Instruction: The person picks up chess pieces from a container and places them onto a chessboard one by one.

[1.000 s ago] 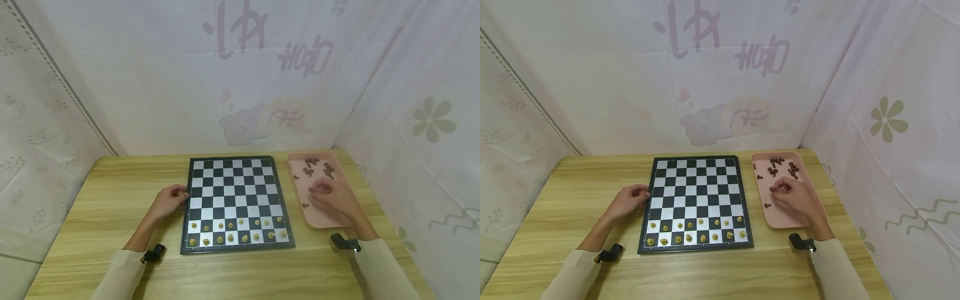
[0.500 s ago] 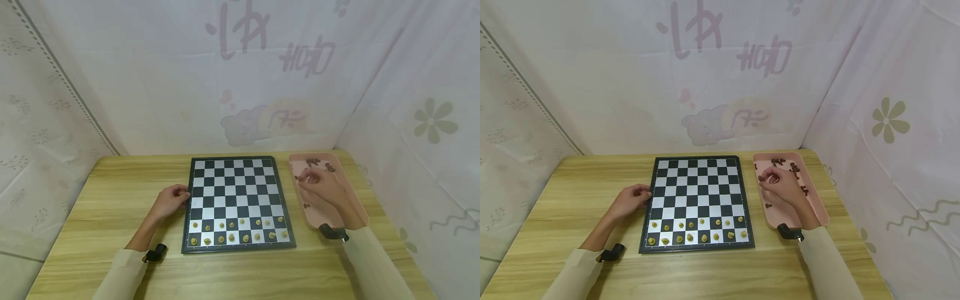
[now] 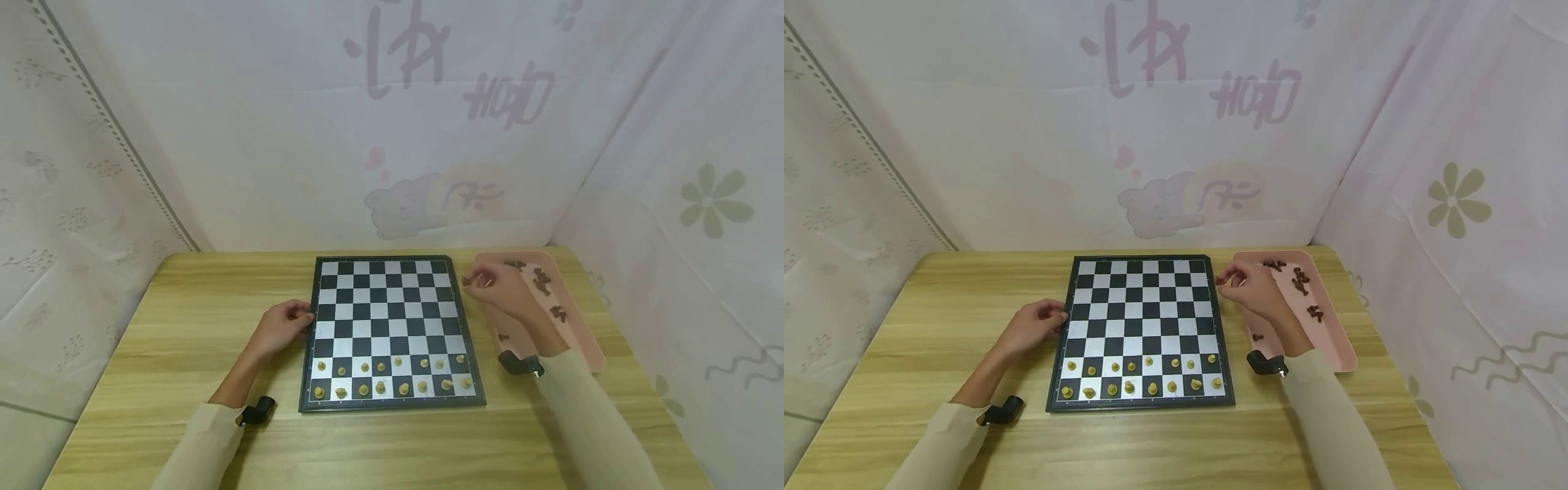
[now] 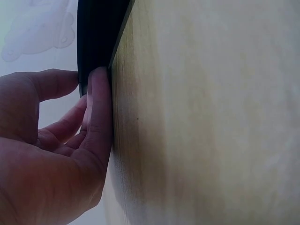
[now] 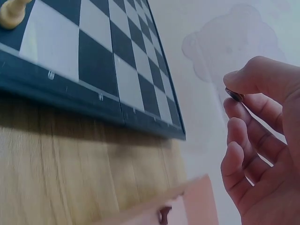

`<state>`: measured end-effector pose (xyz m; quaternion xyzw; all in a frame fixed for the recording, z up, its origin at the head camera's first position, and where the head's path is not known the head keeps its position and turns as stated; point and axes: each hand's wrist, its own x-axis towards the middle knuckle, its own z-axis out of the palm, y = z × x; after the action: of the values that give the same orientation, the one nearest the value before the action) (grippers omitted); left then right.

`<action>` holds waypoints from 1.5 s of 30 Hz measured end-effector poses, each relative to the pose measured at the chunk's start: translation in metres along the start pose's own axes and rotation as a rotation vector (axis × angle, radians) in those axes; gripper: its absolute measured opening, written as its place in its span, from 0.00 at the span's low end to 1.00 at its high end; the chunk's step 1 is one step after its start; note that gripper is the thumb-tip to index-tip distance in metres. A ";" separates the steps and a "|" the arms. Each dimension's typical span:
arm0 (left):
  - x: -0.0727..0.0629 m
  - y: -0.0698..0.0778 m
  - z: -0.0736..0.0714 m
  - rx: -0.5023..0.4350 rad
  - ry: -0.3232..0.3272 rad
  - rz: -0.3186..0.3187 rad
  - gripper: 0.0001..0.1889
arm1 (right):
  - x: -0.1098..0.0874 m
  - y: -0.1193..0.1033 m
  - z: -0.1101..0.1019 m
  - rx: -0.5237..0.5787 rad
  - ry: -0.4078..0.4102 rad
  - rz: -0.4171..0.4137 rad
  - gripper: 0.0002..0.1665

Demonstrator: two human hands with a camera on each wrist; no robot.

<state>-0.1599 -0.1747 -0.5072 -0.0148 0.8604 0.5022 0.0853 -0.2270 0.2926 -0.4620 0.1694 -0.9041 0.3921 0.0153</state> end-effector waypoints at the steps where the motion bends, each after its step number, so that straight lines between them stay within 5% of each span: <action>1: 0.000 0.000 0.000 -0.004 0.000 0.001 0.17 | 0.003 -0.002 0.002 0.002 -0.005 -0.004 0.08; 10: 0.001 0.000 0.000 -0.012 0.005 0.004 0.17 | 0.023 -0.017 0.020 0.044 -0.056 -0.050 0.07; 19: 0.004 -0.003 -0.001 -0.005 0.014 -0.001 0.17 | 0.039 -0.035 0.040 0.066 -0.094 0.009 0.09; 45: 0.003 -0.003 0.001 -0.054 0.013 -0.008 0.16 | 0.101 -0.084 0.101 0.062 -0.133 -0.076 0.10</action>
<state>-0.1623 -0.1754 -0.5107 -0.0238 0.8470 0.5248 0.0811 -0.2845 0.1371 -0.4564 0.2298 -0.8835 0.4067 -0.0350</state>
